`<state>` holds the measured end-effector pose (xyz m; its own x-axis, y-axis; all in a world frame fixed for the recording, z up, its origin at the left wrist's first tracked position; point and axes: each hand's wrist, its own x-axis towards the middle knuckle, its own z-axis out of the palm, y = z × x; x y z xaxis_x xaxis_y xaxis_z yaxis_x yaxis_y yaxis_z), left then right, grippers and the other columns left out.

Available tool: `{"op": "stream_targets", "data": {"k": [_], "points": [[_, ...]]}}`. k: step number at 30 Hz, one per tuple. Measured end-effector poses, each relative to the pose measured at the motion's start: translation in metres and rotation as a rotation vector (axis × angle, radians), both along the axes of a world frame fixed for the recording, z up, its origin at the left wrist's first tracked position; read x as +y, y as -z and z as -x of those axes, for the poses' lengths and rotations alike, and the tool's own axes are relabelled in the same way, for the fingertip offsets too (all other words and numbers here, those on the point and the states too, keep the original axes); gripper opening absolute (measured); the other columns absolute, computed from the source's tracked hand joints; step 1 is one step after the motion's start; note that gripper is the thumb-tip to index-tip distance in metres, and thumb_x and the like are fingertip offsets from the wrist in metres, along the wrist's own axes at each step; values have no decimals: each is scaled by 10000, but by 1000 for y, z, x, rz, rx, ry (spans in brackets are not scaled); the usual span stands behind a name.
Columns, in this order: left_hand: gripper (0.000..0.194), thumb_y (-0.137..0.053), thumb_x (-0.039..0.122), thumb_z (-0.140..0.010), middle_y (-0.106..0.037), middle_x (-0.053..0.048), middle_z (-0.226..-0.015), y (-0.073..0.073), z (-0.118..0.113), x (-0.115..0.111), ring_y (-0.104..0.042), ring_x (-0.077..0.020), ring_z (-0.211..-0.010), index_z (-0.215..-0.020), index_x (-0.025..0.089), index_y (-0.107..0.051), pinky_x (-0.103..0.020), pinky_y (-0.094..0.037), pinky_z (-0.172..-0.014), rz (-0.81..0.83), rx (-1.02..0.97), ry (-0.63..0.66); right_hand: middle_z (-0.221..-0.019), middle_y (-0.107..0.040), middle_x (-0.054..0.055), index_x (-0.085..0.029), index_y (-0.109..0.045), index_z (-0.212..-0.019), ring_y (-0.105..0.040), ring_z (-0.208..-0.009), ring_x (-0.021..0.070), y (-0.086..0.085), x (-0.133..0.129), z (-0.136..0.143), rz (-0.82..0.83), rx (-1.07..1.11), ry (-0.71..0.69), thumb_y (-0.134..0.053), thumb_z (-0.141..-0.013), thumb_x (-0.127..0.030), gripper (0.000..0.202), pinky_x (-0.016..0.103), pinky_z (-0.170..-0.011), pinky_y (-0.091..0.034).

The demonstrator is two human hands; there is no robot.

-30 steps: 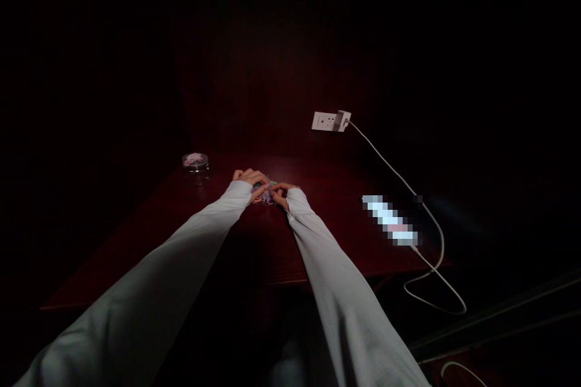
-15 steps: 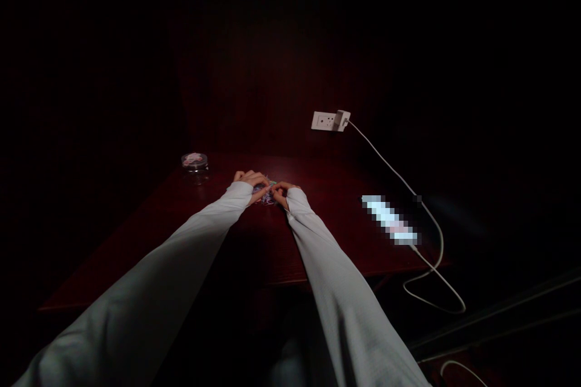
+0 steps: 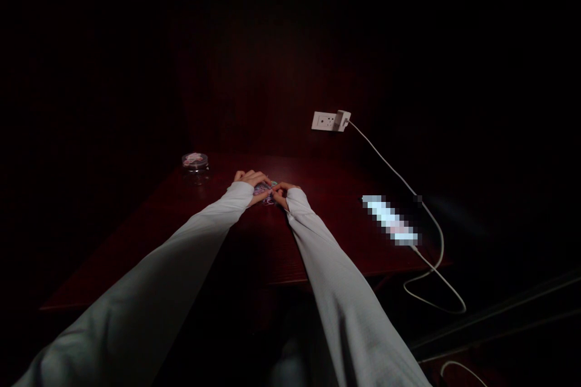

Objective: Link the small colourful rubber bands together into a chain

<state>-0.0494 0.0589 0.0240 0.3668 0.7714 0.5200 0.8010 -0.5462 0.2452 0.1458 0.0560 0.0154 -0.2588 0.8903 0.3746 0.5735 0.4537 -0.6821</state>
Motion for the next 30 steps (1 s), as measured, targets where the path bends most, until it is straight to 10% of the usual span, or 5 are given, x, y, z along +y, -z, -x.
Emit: {"op": "stream_targets", "data": {"k": [30], "points": [[57, -643, 275, -881, -760, -10, -1099, -4, -1, -2, -587, -243, -1024, -920, 271, -684, -418, -307, -935, -12, -24, 43, -711, -681, -42, -235, -789, -912, -539, -616, 95, -7, -7, 3, -7, -82, 33, -696, -838, -266, 123, 194, -607, -376]]}}
